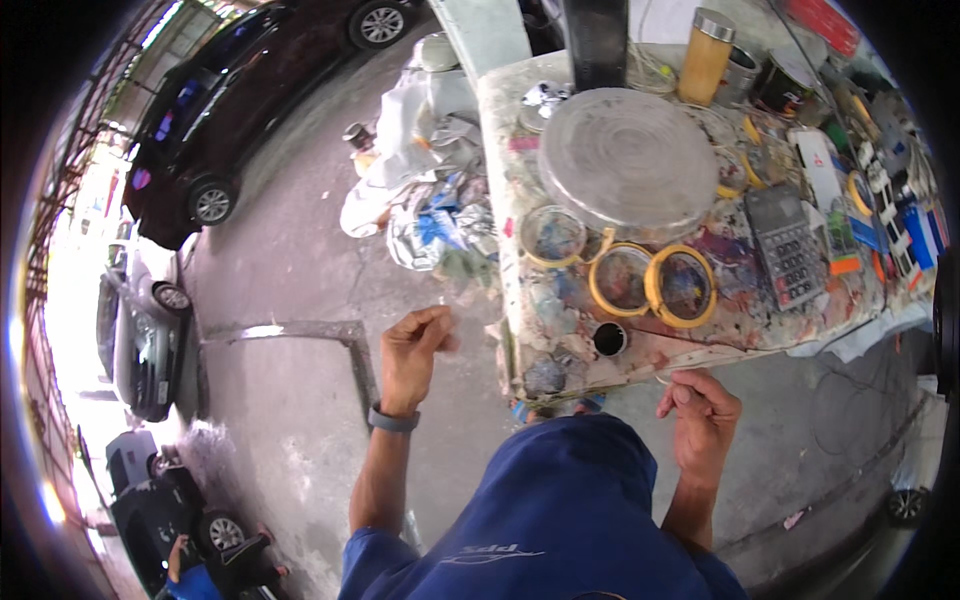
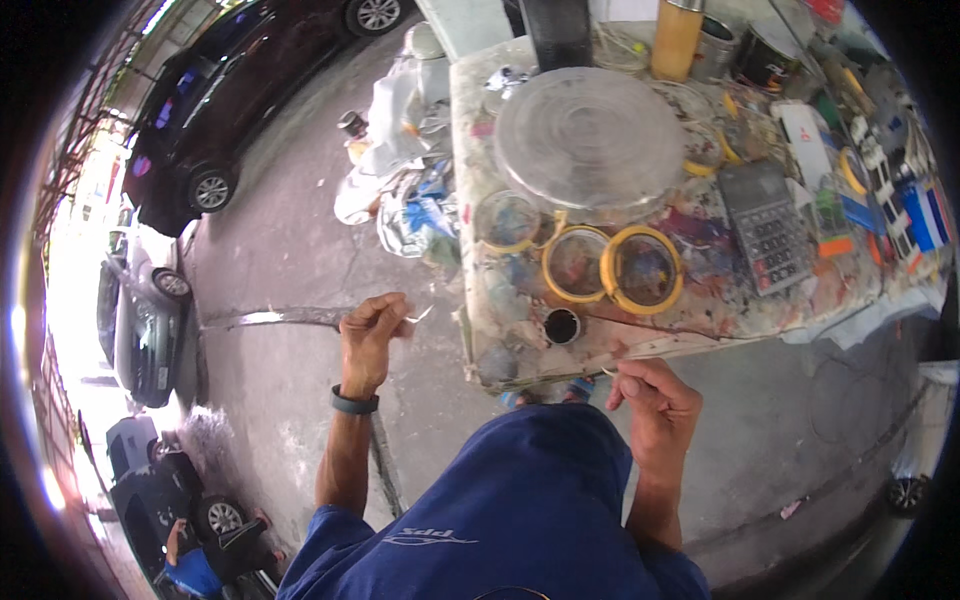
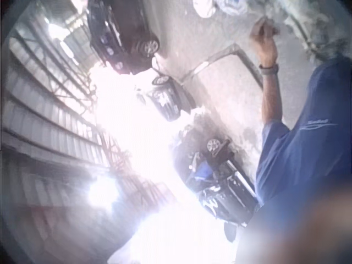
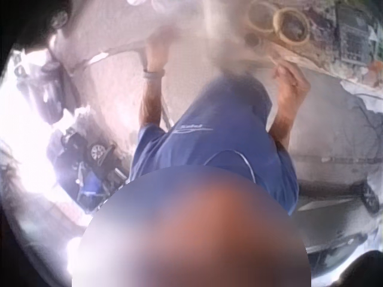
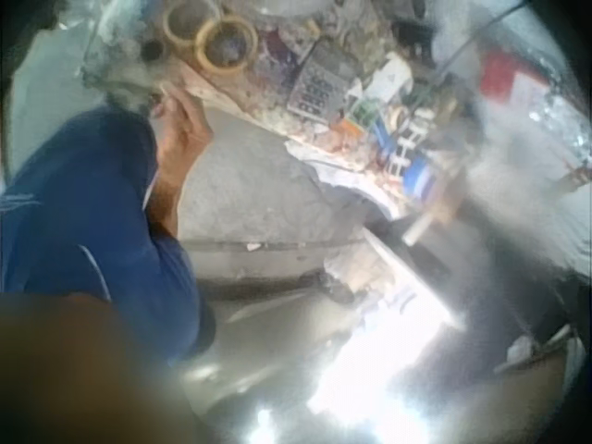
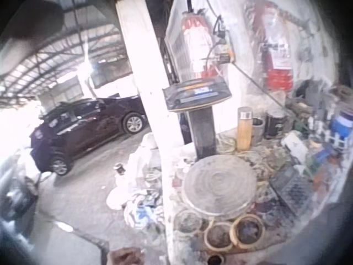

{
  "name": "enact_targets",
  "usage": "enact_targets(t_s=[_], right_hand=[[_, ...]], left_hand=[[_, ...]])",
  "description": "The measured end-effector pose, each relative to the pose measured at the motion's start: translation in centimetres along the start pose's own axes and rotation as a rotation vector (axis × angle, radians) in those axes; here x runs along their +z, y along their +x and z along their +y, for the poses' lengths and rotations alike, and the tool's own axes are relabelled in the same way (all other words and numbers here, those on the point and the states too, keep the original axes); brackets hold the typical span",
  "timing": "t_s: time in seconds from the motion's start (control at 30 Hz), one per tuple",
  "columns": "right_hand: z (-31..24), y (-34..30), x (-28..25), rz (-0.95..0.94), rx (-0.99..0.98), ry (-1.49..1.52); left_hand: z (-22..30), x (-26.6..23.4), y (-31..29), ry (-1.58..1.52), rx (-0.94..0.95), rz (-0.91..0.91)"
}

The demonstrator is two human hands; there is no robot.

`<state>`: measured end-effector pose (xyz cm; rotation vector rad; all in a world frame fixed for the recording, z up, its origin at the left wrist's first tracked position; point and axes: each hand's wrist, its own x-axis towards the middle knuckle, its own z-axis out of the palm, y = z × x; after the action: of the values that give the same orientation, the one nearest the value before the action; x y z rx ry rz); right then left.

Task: The person selects paint cans from shelves, pours paint into a small container, and adds a liquid from a larger can. They then walk through the garage and hand the container to another person.

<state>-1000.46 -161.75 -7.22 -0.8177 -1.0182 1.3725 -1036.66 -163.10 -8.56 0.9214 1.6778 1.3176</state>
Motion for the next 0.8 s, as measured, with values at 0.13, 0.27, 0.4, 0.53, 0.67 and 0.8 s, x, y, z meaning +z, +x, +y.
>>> enact_targets(t_s=[0.13,0.27,0.4,0.53,0.67,0.8], right_hand=[[-0.4,0.3,-0.7,-0.026,-0.026,-0.052],[-0.6,0.9,-1.4,-0.008,-0.040,-0.045],[-0.5,1.2,-1.0,-0.015,-0.081,-0.006],[-0.5,1.3,-0.3,-0.026,-0.047,0.021],[-0.3,1.3,0.2,0.005,-0.025,0.061],[-0.3,1.1,0.0,0.012,-0.014,0.061]], left_hand=[[-0.5,-0.7,-0.3,-0.247,0.009,0.041],[-1.2,-2.3,0.3,-0.789,-0.131,-0.387],[-1.5,-1.7,-0.9,-0.990,-0.148,-0.264],[-0.4,-1.4,-1.4,-1.105,-0.209,-0.324],[-0.5,-1.9,-1.4,-1.100,-0.241,-0.266],[-0.8,-2.3,-1.3,-1.170,-0.172,-0.441]])
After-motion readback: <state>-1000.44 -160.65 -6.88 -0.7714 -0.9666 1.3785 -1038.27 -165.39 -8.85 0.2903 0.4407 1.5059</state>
